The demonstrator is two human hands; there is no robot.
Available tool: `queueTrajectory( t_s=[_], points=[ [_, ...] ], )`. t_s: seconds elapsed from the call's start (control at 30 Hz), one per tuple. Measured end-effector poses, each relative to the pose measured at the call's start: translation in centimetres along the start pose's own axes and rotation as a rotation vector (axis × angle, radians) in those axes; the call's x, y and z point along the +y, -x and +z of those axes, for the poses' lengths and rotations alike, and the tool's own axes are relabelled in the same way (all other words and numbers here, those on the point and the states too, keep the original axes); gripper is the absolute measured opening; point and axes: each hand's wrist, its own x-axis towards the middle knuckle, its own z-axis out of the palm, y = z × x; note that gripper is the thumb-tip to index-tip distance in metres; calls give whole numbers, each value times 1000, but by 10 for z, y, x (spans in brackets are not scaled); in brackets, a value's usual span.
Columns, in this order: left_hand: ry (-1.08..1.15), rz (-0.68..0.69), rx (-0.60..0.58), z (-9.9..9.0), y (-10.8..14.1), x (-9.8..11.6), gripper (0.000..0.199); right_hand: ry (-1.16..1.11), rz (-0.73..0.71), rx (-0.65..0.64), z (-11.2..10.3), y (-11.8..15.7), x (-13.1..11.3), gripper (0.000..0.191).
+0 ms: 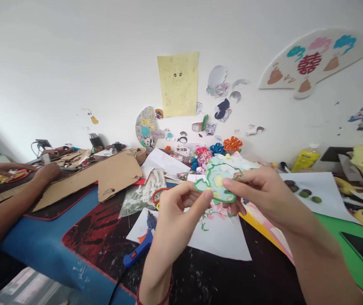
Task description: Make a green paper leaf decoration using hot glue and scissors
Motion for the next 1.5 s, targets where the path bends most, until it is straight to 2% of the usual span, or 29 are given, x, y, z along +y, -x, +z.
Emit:
queueTrajectory(
  t_s=[0.27, 0.47, 0.57, 0.7, 0.77, 0.87, 0.93, 1.0, 1.1, 1.2, 1.4, 1.5],
  points=[
    [2, -54, 37, 4, 3, -7, 39, -25, 11, 3, -5, -4, 8, 46],
    [32, -24, -30, -2, 2, -12, 29, 9, 8, -71, -7, -5, 5, 43],
    [112, -30, 31, 0, 3, -17, 24, -5, 36, -87, -6, -5, 4, 38],
    [204, -16, 167, 5, 3, -23, 25, -52, 129, -99, 1, -5, 4, 21],
    [237, -21, 185, 8, 2, -27, 25, -78, 148, -79, 5, -6, 5, 21],
    [259, -68, 112, 9, 2, -36, 25, -84, 165, 0, 8, -5, 9, 25],
    [198, -90, 41, 11, 4, -45, 24, -58, 224, 30, 6, -2, 14, 27],
    [152, -102, 17, 16, 9, -57, 24, -23, 288, 41, 4, 3, 22, 28],
    [237, -171, 81, 27, 19, -75, 27, -54, 345, 86, 6, 13, 43, 30],
    [273, -253, 144, 38, 28, -90, 29, -101, 296, 202, 16, 21, 71, 33],
    [133, -303, 237, 49, 32, -119, 26, -95, 272, 269, 26, 20, 117, 41],
    [81, -294, 328, 56, 30, -132, 38, -83, 269, 287, 25, 18, 130, 42]
  ],
)
